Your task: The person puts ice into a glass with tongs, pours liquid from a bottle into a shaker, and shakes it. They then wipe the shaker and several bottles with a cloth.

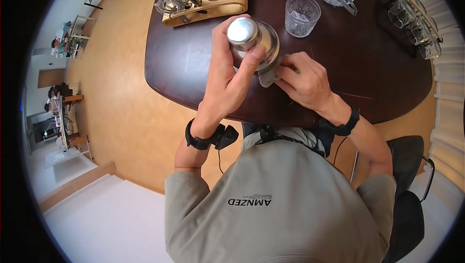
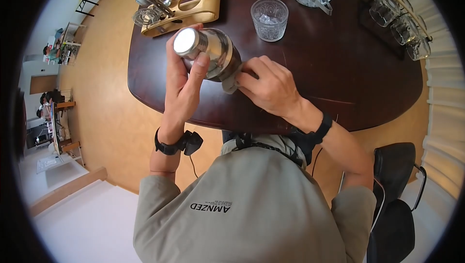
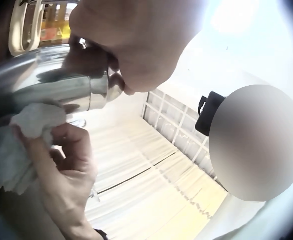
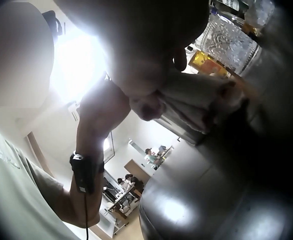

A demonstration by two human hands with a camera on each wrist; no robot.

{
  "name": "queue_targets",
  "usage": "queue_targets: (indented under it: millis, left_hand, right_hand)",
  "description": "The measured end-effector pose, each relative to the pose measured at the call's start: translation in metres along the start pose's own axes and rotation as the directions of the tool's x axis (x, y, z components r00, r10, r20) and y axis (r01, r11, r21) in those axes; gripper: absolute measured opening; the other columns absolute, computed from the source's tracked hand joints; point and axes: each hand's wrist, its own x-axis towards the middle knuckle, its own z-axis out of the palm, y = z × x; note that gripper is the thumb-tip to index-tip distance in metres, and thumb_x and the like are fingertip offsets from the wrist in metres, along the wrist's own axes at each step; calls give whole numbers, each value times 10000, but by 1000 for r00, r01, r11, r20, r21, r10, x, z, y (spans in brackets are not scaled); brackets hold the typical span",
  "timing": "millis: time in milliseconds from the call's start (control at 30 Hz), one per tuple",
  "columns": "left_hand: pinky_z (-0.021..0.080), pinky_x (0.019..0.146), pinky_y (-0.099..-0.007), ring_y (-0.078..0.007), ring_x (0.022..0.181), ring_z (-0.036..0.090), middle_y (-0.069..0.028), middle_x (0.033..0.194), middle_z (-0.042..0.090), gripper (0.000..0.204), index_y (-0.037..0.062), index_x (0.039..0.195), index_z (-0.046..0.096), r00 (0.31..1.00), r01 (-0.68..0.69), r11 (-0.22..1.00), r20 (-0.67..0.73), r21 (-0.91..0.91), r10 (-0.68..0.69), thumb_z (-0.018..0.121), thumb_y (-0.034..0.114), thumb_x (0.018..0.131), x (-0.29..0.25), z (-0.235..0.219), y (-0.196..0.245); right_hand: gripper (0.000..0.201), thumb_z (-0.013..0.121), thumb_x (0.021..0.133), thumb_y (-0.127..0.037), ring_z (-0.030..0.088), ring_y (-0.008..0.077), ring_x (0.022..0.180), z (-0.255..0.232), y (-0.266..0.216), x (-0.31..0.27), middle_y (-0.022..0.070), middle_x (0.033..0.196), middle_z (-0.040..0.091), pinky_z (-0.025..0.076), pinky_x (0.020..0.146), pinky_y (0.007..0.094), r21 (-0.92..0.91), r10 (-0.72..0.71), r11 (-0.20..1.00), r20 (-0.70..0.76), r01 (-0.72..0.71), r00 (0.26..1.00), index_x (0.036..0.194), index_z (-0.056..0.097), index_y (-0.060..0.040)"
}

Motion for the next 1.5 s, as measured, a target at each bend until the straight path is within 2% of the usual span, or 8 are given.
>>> queue_targets:
  millis: [200,500,633,867,1000,1067,1233,1500]
  left_hand:
    - [422,1125,-406,-293,1332,496,-187,1448,454,571,-28,1517,379,999,-49,974,29,221,44,624,209,1060,-6,-4,1]
    - [379,1125,-428,-324,1315,435,-175,1343,498,620,-15,1473,455,995,90,993,-44,74,-87,733,250,986,4,-10,7]
    - [400,1067,-400,-297,1249,429,-154,1293,508,584,42,1379,584,999,17,945,-54,326,0,825,242,886,8,-12,12]
    - [403,1063,-414,-302,1234,434,-151,1283,506,666,51,1380,606,973,32,921,-224,388,61,887,291,827,6,-6,-1]
    - [394,1107,-426,-308,1307,443,-156,1348,497,736,51,1473,541,989,4,898,-135,440,62,863,287,855,2,-15,-5]
    - [366,1173,-429,-297,1425,428,-176,1512,459,805,31,1588,415,977,-112,991,-173,74,124,801,230,910,5,-14,-12]
    - [348,1211,-404,-248,1504,403,-176,1632,437,759,-40,1614,351,1000,-12,986,-16,-164,10,704,133,965,6,-20,-15]
    - [441,1066,-382,-231,1251,524,-119,1357,588,684,41,1416,589,986,-73,933,-117,352,121,899,197,826,13,-28,-12]
  right_hand:
    - [200,751,724,-133,612,163,782,-11,-17,35,-21,900,602,507,629,290,-22,-168,985,-251,168,953,917,706,-157]
    - [201,798,703,-129,627,166,782,-8,-3,22,-28,902,613,512,638,310,-5,-39,999,-14,39,999,873,694,-159]
    - [195,801,712,-112,631,162,776,-16,-12,44,-21,920,615,519,644,308,23,-130,990,-169,136,977,870,693,-150]
    - [133,790,761,-123,606,196,790,4,11,20,10,882,585,528,664,343,6,-73,997,41,73,996,863,705,-128]
    - [232,850,732,-122,627,217,810,-17,11,27,13,919,607,544,689,361,59,27,998,55,-30,998,913,704,-122]
    - [297,881,697,-106,642,214,819,-27,6,34,13,934,616,548,688,354,105,63,992,-1,-63,998,932,699,-130]
    - [304,885,694,-127,630,204,809,-25,-10,47,-1,922,605,537,666,345,143,12,990,-98,2,995,925,689,-138]
    - [245,860,729,-152,645,217,827,5,7,29,15,920,613,545,695,370,29,38,999,77,-41,996,879,668,-131]
